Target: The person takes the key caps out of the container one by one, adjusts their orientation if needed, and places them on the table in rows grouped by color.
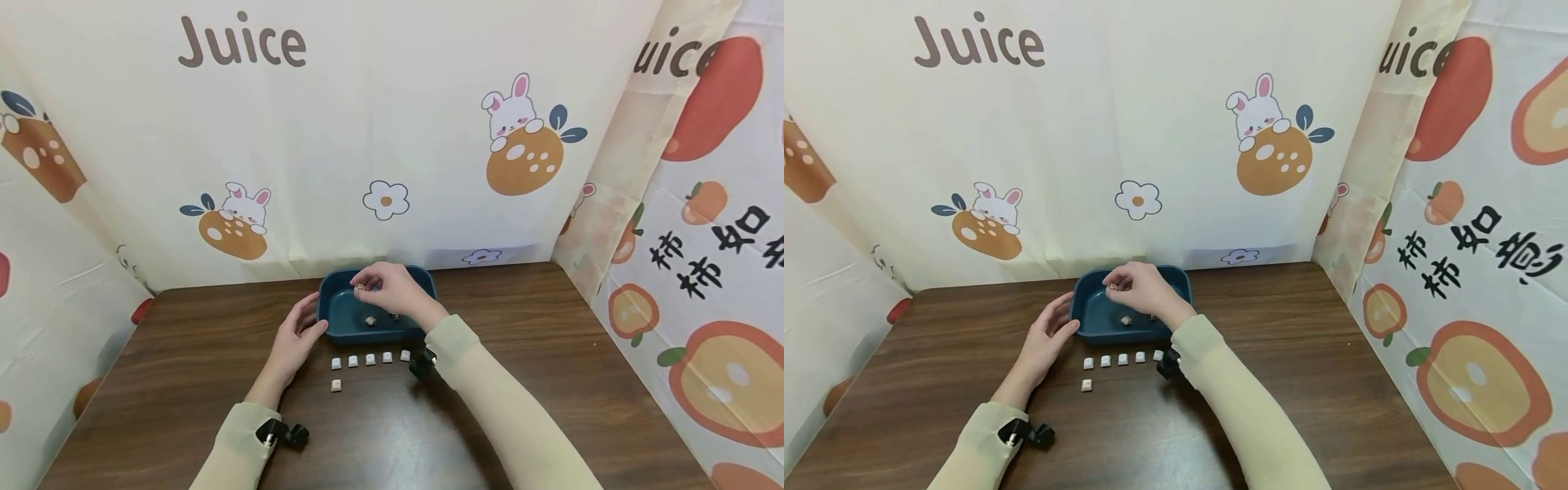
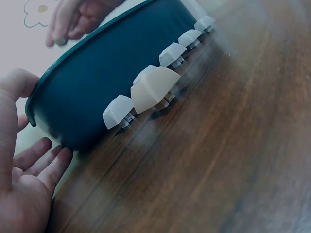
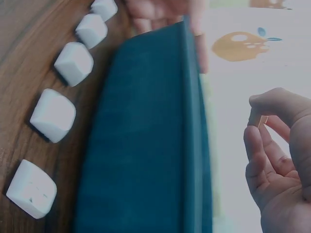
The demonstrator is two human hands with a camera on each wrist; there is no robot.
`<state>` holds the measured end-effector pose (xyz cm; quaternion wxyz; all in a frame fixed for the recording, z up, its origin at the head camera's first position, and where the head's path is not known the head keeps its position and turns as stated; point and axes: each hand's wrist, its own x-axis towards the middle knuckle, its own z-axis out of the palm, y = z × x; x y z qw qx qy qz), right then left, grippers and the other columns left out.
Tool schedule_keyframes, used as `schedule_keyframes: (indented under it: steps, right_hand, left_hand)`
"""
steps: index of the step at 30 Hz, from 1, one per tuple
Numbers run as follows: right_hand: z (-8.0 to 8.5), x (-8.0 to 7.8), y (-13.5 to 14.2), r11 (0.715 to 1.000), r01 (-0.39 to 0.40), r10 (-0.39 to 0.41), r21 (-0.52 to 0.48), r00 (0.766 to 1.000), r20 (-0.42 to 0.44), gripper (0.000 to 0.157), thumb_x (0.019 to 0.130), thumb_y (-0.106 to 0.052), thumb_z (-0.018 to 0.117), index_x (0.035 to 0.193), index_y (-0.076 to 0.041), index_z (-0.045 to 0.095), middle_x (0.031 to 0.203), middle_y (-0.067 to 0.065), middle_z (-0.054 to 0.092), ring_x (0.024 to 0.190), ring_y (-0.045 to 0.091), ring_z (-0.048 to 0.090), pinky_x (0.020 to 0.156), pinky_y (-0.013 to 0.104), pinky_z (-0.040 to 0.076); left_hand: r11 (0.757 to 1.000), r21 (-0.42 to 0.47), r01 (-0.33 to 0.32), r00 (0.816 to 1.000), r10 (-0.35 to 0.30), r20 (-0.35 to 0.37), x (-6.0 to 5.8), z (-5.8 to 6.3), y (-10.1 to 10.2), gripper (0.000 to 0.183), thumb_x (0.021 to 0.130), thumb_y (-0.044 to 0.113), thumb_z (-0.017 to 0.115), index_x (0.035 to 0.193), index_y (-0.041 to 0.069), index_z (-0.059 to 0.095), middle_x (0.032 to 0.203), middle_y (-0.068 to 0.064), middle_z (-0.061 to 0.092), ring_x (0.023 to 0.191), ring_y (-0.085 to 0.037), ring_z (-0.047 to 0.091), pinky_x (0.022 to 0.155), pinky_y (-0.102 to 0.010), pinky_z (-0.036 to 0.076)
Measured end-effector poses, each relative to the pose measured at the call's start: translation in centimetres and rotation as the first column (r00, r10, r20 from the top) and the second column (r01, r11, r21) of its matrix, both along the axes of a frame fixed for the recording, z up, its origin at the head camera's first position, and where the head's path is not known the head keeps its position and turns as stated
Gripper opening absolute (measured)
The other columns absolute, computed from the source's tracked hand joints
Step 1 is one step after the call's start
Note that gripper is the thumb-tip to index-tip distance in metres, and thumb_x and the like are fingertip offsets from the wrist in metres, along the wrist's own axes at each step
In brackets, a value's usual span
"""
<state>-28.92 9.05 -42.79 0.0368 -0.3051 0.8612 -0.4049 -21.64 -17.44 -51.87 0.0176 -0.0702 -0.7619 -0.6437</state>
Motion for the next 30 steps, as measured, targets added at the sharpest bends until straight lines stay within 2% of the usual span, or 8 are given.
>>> schedule_keyframes:
  steps: [6,12,15,22,30]
  right_hand:
    - [0.8,1.3,1.5,0.995,0.015,-0.017,-0.102,1.000,-0.021,0.018,0.101,-0.018,0.081,0.119,-0.015,0.080,0.108,-0.003,0.075,0.095,0.011,0.072,0.090,0.034,0.061]
    - [0.9,2.7,2.5,0.988,0.041,-0.046,-0.148,0.998,-0.032,0.019,0.099,-0.014,0.083,0.117,-0.012,0.077,0.109,-0.001,0.076,0.096,0.010,0.074,0.092,0.037,0.062]
    - [0.7,3.4,3.0,0.982,0.054,-0.059,-0.184,0.998,-0.025,0.022,0.098,-0.011,0.083,0.119,-0.008,0.077,0.110,0.001,0.077,0.096,0.012,0.075,0.092,0.039,0.062]
    - [-0.4,4.7,3.8,0.966,0.071,-0.081,-0.251,0.996,-0.033,0.021,0.096,-0.006,0.083,0.117,-0.008,0.081,0.114,0.004,0.074,0.097,0.014,0.075,0.092,0.036,0.063]
    - [-1.8,5.8,4.1,0.949,0.068,-0.072,-0.308,0.997,-0.001,0.022,0.095,-0.002,0.084,0.116,-0.002,0.080,0.114,0.006,0.074,0.099,0.018,0.076,0.093,0.037,0.063]
  left_hand:
    - [0.999,0.035,0.003,0.999,-0.002,-0.037,0.1,-0.2,0.2,0.061,0.109,0.010,0.069,0.165,0.010,0.045,0.164,-0.022,0.049,0.147,-0.041,0.050,0.101,-0.011,0.049]
    - [0.999,0.045,0.012,0.997,-0.009,-0.073,0.2,-0.2,0.3,0.059,0.109,0.009,0.068,0.164,0.006,0.045,0.165,-0.023,0.047,0.151,-0.042,0.046,0.102,-0.011,0.048]
    - [0.999,0.038,0.009,0.997,-0.007,-0.078,0.2,-0.2,0.3,0.059,0.109,0.009,0.068,0.163,0.007,0.046,0.165,-0.022,0.048,0.151,-0.041,0.046,0.102,-0.011,0.047]
    - [0.999,0.032,0.007,0.997,-0.004,-0.077,0.1,-0.1,0.3,0.058,0.109,0.009,0.069,0.162,0.007,0.047,0.163,-0.021,0.050,0.150,-0.041,0.047,0.102,-0.011,0.048]
    - [1.000,0.026,0.009,0.998,-0.007,-0.055,0.1,-0.1,0.2,0.058,0.109,0.011,0.069,0.163,0.008,0.047,0.163,-0.020,0.050,0.148,-0.039,0.048,0.101,-0.011,0.048]
